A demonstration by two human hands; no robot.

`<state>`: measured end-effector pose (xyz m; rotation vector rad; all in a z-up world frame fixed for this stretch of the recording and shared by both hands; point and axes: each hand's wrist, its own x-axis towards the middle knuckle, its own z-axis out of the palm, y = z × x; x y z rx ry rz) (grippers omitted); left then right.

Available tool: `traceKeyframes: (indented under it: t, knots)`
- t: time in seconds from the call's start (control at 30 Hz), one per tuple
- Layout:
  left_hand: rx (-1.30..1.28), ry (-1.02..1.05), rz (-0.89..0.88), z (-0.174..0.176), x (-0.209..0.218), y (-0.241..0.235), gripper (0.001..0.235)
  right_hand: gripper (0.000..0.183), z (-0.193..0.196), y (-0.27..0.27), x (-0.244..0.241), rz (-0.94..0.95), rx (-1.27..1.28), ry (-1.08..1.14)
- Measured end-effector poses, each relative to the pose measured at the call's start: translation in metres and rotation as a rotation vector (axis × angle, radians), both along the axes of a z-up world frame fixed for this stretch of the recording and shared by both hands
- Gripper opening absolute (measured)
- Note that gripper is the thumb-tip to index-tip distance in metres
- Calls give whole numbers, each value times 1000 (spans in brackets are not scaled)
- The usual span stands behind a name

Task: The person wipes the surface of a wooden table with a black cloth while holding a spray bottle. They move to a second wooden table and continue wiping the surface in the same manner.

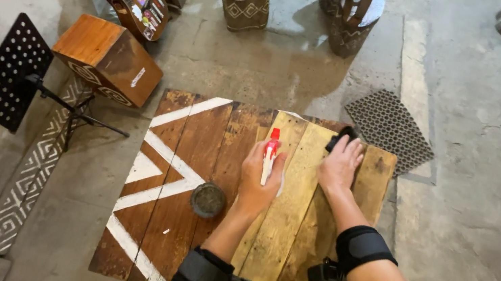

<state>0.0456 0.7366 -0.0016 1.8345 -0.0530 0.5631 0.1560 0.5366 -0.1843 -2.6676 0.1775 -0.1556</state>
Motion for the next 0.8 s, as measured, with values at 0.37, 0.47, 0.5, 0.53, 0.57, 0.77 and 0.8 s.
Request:
traceKeyframes:
  t: [0.37,0.47,0.5,0.53,0.57,0.77,0.8]
  knots:
    - [77,67,101,-2,-10,14,23,86,22,58,17,353,-78,118]
    - [77,80,107,-11,-6,15,23,88,38,57,10,495,-107,175]
    - [63,122,106,-15,-6,14,22,88,44,56,7,580,-124,204]
    - [63,121,103,-11,-6,13,22,88,45,55,6,577,-124,204]
    - [66,91,108,-7,-7,12,21,88,46,54,6,666,-129,226]
    - [46,50,102,0,-8,14,22,84,34,54,43,839,-246,198]
    - [24,78,92,2,-9,15,22,83,32,57,49,844,-308,169]
